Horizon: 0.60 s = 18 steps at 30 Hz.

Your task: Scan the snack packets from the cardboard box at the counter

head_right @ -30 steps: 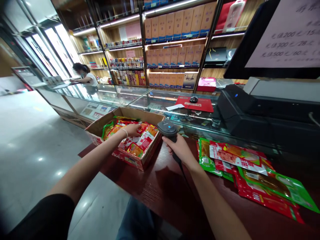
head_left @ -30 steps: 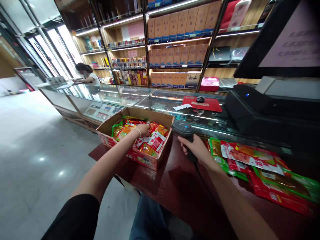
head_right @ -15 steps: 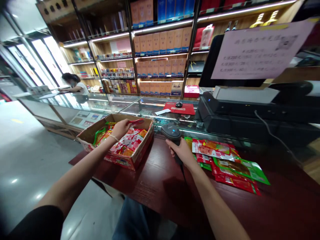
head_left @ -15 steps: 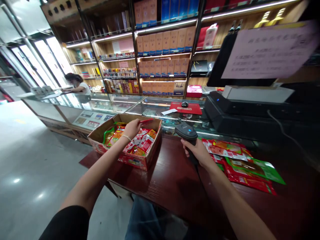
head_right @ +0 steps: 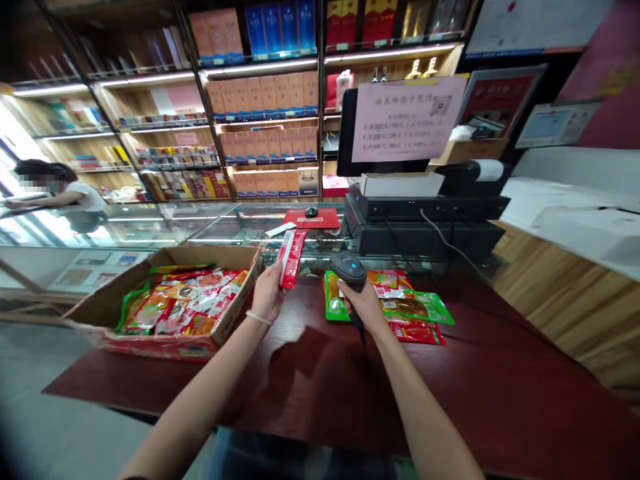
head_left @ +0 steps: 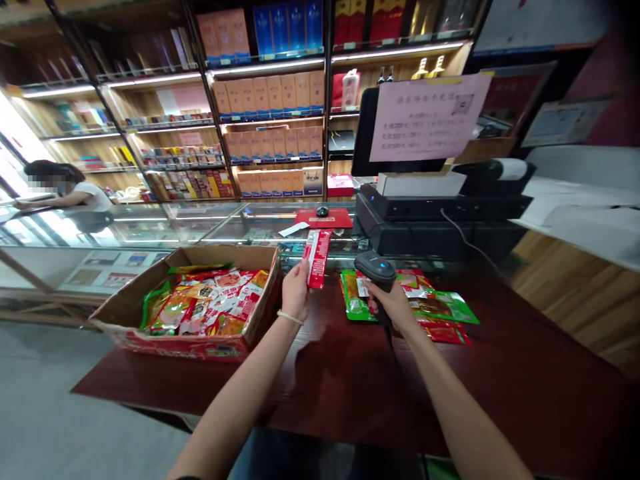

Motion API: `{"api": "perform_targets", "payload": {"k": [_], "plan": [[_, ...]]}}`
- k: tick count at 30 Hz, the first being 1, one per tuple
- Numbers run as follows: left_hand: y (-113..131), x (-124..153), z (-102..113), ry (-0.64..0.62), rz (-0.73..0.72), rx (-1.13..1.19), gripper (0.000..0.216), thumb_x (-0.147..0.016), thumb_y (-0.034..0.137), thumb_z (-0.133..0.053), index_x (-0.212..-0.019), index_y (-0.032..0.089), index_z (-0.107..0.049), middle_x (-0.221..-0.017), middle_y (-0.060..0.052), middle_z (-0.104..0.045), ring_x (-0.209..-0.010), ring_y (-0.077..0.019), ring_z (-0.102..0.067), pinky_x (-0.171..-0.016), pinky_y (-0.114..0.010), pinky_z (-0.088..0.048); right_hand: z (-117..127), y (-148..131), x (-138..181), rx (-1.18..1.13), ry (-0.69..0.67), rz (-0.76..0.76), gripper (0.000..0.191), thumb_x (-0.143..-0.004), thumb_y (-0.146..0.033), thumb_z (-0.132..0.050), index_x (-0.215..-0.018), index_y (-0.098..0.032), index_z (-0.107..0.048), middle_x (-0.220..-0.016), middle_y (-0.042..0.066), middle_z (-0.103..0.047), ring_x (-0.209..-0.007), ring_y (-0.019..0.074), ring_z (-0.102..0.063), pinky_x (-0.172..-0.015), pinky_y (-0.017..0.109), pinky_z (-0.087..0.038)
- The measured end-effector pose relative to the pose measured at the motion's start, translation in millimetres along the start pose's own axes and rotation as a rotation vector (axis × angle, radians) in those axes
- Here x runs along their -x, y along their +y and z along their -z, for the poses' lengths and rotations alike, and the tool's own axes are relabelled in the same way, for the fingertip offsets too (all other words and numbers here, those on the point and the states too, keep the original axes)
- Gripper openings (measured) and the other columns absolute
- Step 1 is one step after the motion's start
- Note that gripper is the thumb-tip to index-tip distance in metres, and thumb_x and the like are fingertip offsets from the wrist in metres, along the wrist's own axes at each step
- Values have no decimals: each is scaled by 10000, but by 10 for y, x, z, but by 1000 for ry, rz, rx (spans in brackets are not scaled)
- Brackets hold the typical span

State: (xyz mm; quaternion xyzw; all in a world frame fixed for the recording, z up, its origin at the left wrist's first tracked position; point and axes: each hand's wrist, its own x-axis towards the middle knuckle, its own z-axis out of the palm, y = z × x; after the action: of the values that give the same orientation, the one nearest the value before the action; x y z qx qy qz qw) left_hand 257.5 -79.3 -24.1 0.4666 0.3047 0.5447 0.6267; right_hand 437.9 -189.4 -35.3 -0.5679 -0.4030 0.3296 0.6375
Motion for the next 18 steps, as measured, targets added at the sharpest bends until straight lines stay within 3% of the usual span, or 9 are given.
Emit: {"api": "perform_targets", "payload": {"k": [4,8,14,18], "plan": [[-569,-30,140,5,-193,-431,326,-776,370,-674,-1031,166,-656,-947,-55,-706,-825,-163,-636,-776,-274,-504,103,99,12,43,-12,-10,409,-732,-568,-709,-650,-223,-505,-460,-37,-512,-369,108,-443,-363,241,-396],[-969,-116,382,41,-219,-631,262,-844,335,-569,-1023,168,-663,-960,-56,-717,-878,-187,-655,-825,-300,-501,85,207,26,127,-27,-20,345,-743,-527,-709,-801,-241,-526,-492,-53,-533,-370,124,-474,-341,239,-389],[-1108,-188,511,30,-175,-667,263,-832,320,-580,-1013,154,-673,-929,-53,-722,-847,-181,-659,-800,-287,-500,-30,304,81,189,-126,-59,454,-720,-459,-735,-1080,-261,-540,-482,-73,-546,-341,140,-479,-319,239,-369],[-1093,-173,507,22,-165,-717,247,-832,305,-571,-1001,162,-681,-929,-34,-722,-843,-173,-650,-793,-276,-490,-53,357,102,289,-131,-46,333,-739,-442,-715,-960,-231,-584,-453,-53,-542,-336,142,-482,-328,245,-363]]}}
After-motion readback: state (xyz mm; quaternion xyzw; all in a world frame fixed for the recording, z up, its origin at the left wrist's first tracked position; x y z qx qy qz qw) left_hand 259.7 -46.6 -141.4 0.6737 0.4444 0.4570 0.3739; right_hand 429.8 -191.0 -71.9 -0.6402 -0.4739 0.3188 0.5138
